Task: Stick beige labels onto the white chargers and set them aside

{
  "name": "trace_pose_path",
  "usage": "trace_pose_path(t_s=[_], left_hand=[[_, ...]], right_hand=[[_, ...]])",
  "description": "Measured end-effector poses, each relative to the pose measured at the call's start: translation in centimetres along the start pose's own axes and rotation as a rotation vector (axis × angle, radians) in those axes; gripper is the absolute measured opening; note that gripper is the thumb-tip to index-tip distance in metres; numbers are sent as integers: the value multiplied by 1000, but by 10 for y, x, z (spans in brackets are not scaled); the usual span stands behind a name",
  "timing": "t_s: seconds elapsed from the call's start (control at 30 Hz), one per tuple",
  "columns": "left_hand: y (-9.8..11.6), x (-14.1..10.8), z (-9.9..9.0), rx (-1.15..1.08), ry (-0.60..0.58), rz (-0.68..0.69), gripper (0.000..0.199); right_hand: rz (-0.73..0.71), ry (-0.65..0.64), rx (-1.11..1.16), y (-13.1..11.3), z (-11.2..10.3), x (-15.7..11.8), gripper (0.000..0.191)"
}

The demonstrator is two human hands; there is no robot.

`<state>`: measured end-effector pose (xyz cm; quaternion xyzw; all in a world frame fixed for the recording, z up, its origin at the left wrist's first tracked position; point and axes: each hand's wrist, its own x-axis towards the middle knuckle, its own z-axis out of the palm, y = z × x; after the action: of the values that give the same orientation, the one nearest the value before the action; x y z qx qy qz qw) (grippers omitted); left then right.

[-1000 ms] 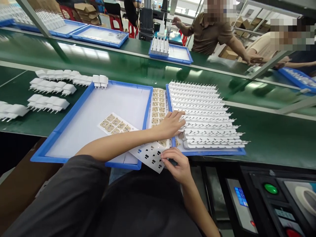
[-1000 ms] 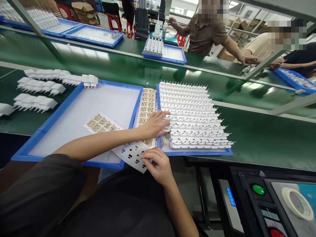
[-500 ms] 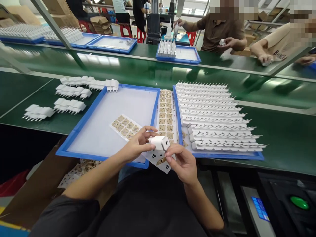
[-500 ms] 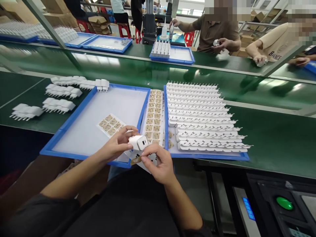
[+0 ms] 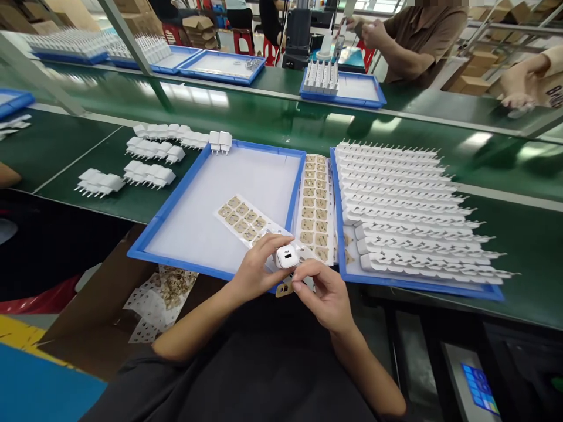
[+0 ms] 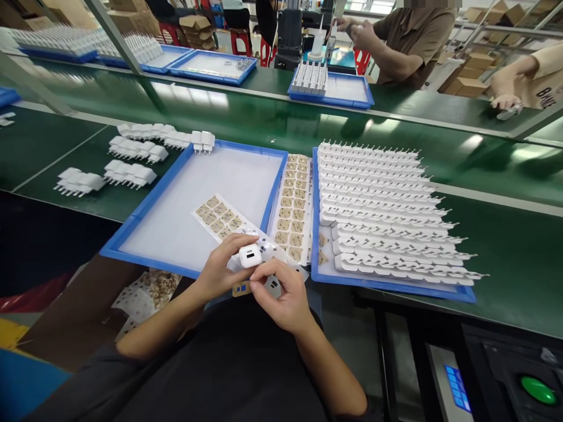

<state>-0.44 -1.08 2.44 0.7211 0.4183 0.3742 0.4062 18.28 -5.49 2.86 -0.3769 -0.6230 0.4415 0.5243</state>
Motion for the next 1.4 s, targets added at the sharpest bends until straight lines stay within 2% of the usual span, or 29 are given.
trace_pose_path(t_s=[0.1,0.17,0.33,0.43,0.6,0.9,1.4], left_hand=[[-2,-2,-1,-2,-100,125,56],[-7,-5,-1,-40,-115,192,57],[-17,-7,5,-16,148,297,42],[-15,-5,6,40,204,364,43],[-8,-3,3,73,178,390,45],[-9,-3,2,78,158,398,48],[-5,-2,2,141,199,450,43]], right_hand=[[15,58,-1,1,-1,-1,9],[33,106,11,1,-2,0,8],[123,200,8,2,-4,2,5],[151,260,1,1,-5,5,4],[173,234,-27,-3,-9,10,3],[176,210,-41,-4,-9,11,6],[148,274,-174,-2,1,13,3]])
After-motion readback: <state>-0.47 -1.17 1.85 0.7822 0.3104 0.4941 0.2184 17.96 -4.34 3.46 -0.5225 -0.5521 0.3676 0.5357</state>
